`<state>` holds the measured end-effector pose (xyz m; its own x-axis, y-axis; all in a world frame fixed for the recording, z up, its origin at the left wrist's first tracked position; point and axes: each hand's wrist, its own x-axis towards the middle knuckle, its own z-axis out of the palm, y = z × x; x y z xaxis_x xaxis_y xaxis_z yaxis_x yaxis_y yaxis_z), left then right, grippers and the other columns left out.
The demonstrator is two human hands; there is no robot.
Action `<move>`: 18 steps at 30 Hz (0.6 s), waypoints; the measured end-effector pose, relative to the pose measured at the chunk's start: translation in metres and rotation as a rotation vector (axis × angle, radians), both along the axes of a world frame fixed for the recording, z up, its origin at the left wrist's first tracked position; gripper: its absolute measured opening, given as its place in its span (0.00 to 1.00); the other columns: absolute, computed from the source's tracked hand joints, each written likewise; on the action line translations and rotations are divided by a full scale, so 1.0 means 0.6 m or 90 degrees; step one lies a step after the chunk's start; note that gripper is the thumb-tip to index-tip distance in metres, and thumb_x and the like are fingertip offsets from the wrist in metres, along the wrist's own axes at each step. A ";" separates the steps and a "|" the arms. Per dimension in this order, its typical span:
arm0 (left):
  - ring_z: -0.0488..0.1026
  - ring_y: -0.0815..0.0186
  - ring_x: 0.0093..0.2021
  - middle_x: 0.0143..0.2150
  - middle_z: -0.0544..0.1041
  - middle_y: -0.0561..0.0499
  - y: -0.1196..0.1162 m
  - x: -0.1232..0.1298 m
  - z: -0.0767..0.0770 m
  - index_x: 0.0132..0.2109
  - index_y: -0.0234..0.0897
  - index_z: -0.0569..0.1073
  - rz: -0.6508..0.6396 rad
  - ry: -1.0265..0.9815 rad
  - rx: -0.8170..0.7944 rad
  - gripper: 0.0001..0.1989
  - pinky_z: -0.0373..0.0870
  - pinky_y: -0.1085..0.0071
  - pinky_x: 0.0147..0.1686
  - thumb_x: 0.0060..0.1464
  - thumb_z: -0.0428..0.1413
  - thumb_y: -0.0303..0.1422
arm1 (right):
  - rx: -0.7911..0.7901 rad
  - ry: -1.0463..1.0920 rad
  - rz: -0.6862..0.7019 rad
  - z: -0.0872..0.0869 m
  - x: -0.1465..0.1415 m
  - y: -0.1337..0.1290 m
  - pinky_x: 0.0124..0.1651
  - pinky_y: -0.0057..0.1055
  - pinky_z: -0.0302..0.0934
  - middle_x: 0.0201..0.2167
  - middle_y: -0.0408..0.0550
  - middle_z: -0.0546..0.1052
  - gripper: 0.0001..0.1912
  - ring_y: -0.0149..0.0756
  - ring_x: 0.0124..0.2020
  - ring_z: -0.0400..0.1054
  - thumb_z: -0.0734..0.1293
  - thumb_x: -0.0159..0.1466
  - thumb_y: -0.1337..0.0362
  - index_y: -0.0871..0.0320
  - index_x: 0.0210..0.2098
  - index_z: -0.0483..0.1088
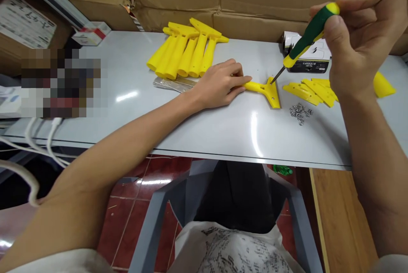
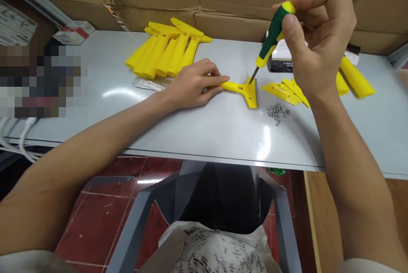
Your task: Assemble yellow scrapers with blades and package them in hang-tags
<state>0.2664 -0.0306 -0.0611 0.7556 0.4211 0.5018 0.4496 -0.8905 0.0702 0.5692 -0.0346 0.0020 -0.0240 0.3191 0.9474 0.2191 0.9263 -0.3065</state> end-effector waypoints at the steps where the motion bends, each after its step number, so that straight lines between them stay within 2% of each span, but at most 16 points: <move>1: 0.76 0.51 0.50 0.48 0.80 0.41 -0.001 0.000 0.000 0.61 0.44 0.82 0.001 0.000 0.003 0.19 0.74 0.54 0.45 0.76 0.51 0.42 | 0.004 -0.006 -0.011 -0.002 0.002 0.004 0.37 0.32 0.74 0.40 0.40 0.77 0.15 0.35 0.41 0.83 0.78 0.68 0.47 0.46 0.48 0.80; 3: 0.76 0.51 0.50 0.48 0.80 0.40 -0.001 0.000 0.001 0.61 0.43 0.82 -0.002 -0.002 0.008 0.18 0.74 0.55 0.44 0.76 0.52 0.41 | -0.011 -0.041 -0.053 -0.006 0.008 0.007 0.36 0.31 0.71 0.42 0.40 0.78 0.15 0.33 0.40 0.80 0.77 0.69 0.46 0.46 0.48 0.79; 5: 0.76 0.51 0.50 0.48 0.81 0.40 -0.001 0.000 0.000 0.61 0.41 0.82 -0.007 -0.003 0.010 0.18 0.74 0.56 0.44 0.76 0.53 0.40 | -0.034 -0.058 -0.084 -0.008 0.013 0.004 0.36 0.33 0.70 0.44 0.42 0.80 0.18 0.35 0.42 0.80 0.74 0.70 0.41 0.46 0.49 0.79; 8: 0.76 0.52 0.50 0.48 0.80 0.40 -0.001 0.000 -0.001 0.60 0.40 0.82 -0.009 -0.004 0.005 0.18 0.74 0.56 0.44 0.75 0.53 0.40 | -0.051 -0.067 -0.080 -0.006 0.012 -0.006 0.36 0.36 0.72 0.46 0.44 0.81 0.22 0.38 0.43 0.80 0.74 0.69 0.38 0.46 0.51 0.79; 13: 0.76 0.51 0.50 0.48 0.80 0.41 0.001 -0.001 -0.002 0.61 0.44 0.82 -0.004 -0.005 0.001 0.18 0.74 0.55 0.44 0.75 0.53 0.41 | -0.080 -0.048 -0.041 0.006 -0.006 -0.020 0.41 0.39 0.76 0.44 0.39 0.80 0.15 0.40 0.46 0.82 0.76 0.69 0.44 0.42 0.47 0.77; 16: 0.76 0.51 0.49 0.48 0.80 0.41 0.002 -0.003 -0.002 0.62 0.43 0.82 -0.010 -0.014 -0.004 0.18 0.74 0.55 0.45 0.75 0.53 0.41 | -0.050 -0.020 -0.029 0.005 -0.009 -0.018 0.36 0.37 0.73 0.42 0.39 0.80 0.14 0.36 0.41 0.81 0.77 0.68 0.46 0.42 0.47 0.78; 18: 0.76 0.51 0.50 0.48 0.80 0.41 0.003 -0.003 -0.003 0.62 0.43 0.82 -0.010 -0.017 -0.014 0.19 0.74 0.54 0.45 0.75 0.53 0.42 | -0.046 -0.036 -0.055 0.002 -0.005 -0.015 0.35 0.37 0.71 0.43 0.38 0.81 0.13 0.35 0.39 0.80 0.74 0.69 0.44 0.40 0.49 0.80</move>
